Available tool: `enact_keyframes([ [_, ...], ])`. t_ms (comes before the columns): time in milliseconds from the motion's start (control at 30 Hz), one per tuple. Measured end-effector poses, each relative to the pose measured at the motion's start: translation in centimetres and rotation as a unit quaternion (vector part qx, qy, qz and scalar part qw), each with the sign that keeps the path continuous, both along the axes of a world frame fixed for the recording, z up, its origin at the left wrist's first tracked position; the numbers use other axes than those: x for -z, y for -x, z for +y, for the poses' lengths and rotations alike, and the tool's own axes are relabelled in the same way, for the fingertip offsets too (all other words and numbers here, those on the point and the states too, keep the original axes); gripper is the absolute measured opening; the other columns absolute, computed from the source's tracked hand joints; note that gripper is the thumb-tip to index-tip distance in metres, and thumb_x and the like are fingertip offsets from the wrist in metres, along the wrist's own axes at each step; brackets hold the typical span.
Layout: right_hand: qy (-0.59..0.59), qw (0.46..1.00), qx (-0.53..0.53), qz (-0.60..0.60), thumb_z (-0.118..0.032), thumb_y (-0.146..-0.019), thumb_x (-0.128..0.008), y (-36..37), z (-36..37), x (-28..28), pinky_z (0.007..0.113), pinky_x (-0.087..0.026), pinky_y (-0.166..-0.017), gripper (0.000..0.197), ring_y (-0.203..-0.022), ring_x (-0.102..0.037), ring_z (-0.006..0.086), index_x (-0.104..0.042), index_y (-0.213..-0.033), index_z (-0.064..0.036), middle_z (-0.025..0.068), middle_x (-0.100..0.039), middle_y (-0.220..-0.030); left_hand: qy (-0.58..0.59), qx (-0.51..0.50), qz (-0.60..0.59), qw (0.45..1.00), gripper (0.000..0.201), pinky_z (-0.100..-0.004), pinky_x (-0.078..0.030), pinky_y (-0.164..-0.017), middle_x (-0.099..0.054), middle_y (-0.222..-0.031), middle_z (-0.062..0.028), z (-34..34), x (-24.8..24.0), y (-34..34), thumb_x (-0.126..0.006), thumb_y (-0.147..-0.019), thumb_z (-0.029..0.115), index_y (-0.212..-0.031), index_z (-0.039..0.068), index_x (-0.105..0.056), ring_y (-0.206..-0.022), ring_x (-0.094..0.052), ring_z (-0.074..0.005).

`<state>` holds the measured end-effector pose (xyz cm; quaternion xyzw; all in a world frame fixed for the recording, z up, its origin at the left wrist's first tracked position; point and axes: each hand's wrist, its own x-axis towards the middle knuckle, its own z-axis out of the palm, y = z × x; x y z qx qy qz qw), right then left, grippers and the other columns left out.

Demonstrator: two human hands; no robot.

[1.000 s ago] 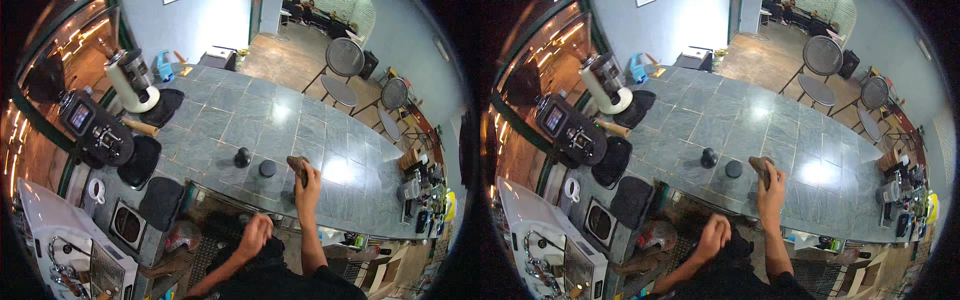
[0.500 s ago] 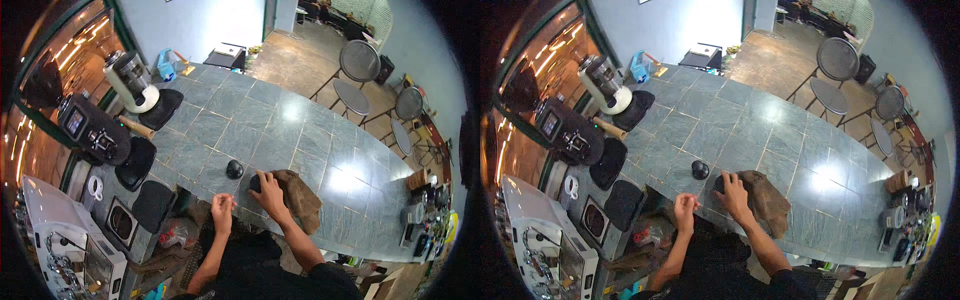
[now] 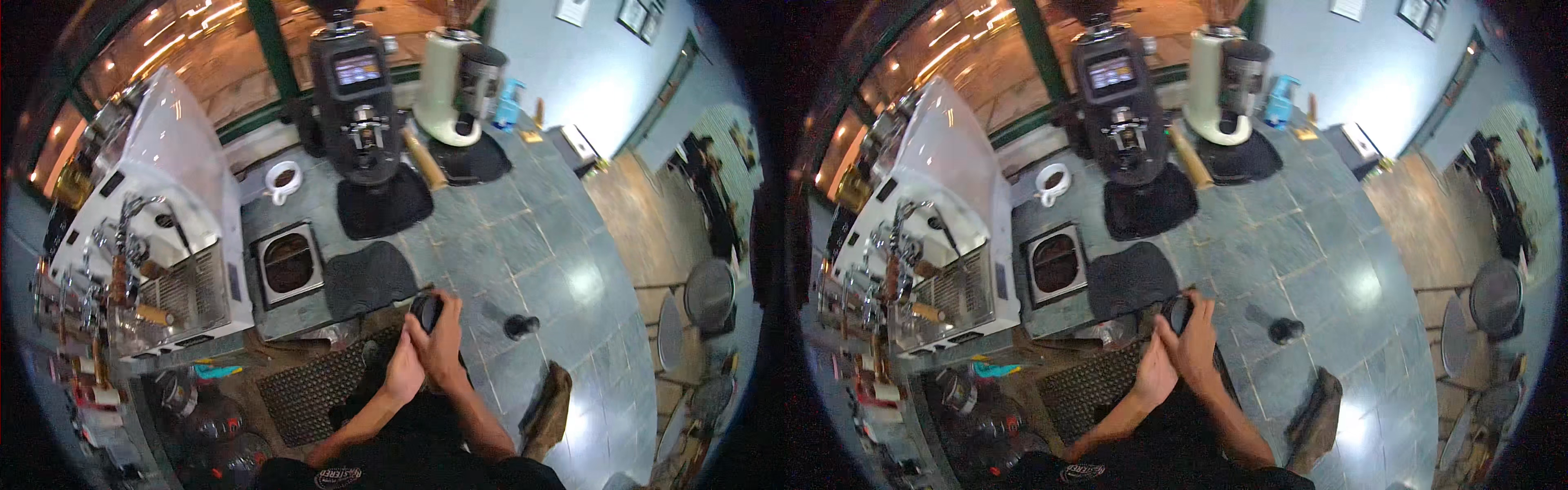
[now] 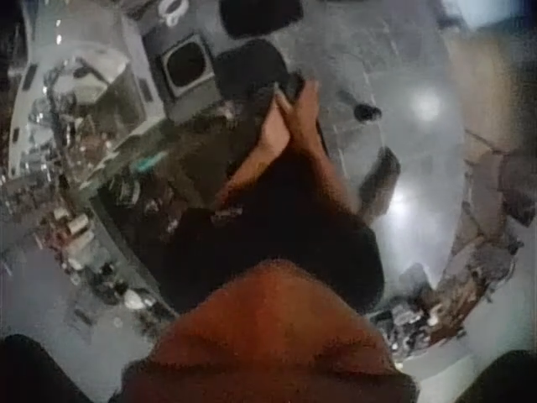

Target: The person is cleaning components of an espresso machine and the surrounding counter area.

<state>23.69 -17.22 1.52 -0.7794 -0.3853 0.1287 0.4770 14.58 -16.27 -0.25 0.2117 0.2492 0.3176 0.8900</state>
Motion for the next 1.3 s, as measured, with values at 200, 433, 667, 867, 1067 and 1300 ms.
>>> enact_keyframes([
  [200,-0.011,0.986,-0.153,-0.058,-0.026,-0.080,-0.076,-0.8,10.0,1.1,0.048,-0.048,-0.086,0.062,-0.106,-0.054,0.0433,-0.043,-0.128,-0.0047,0.0201,-0.048,-0.120,-0.366,-0.068,0.331,0.867,0.026,-0.0419,-0.046,-0.087,-0.062,-0.093,-0.0106,7.9,6.1,8.4,-0.053,-0.098,0.024,-0.104,0.000,-0.058,-0.090,-0.059,-0.0279],
  [433,0.013,0.953,-0.279,-0.114,-0.014,-0.072,-0.079,2.0,14.4,4.2,0.041,-0.046,-0.095,0.061,-0.113,-0.054,0.0349,-0.053,-0.126,-0.0082,0.0136,-0.052,-0.122,-0.629,-0.096,0.540,0.550,0.039,-0.0452,-0.037,-0.094,-0.054,-0.118,-0.0054,13.9,8.9,10.4,-0.079,-0.074,0.034,-0.099,0.009,-0.061,-0.115,-0.046,-0.0290],
  [667,0.082,0.945,-0.292,-0.124,-0.018,-0.073,-0.079,3.5,16.1,6.5,0.045,-0.047,-0.096,0.062,-0.114,-0.053,0.0357,-0.052,-0.128,-0.0110,0.0120,-0.052,-0.121,-0.634,-0.141,0.534,0.541,0.043,-0.0467,-0.036,-0.095,-0.055,-0.120,-0.0022,13.8,10.9,10.6,-0.077,-0.074,0.042,-0.099,0.011,-0.061,-0.119,-0.046,-0.0285],
  [867,0.108,0.948,-0.276,-0.117,-0.018,-0.072,-0.079,4.1,16.3,6.4,0.046,-0.047,-0.095,0.067,-0.113,-0.051,0.0363,-0.048,-0.131,-0.0147,0.0116,-0.051,-0.123,-0.628,-0.126,0.543,0.542,0.045,-0.0475,-0.035,-0.094,-0.055,-0.122,-0.0028,13.9,11.6,10.8,-0.074,-0.077,0.048,-0.101,0.012,-0.060,-0.120,-0.046,-0.0299],
  [1067,0.136,0.952,-0.249,-0.111,-0.020,-0.073,-0.078,4.2,15.8,6.3,0.046,-0.046,-0.096,0.073,-0.117,-0.048,0.0370,-0.044,-0.137,-0.0150,0.0121,-0.049,-0.126,-0.621,-0.120,0.523,0.572,0.051,-0.0504,-0.033,-0.096,-0.045,-0.136,-0.0061,13.7,11.5,10.6,-0.071,-0.080,0.048,-0.111,0.011,-0.057,-0.124,-0.042,-0.0312],
  [1300,0.162,0.933,-0.200,-0.253,-0.024,-0.087,-0.066,1.4,11.4,7.5,0.053,-0.027,-0.109,0.071,-0.136,-0.032,0.0330,-0.032,-0.148,-0.0095,0.0117,-0.033,-0.151,-0.619,-0.074,0.536,0.570,0.050,-0.0517,-0.029,-0.104,-0.036,-0.150,-0.0076,13.3,11.9,12.2,-0.078,-0.078,0.033,-0.121,0.013,-0.062,-0.134,-0.035,-0.0316],
])
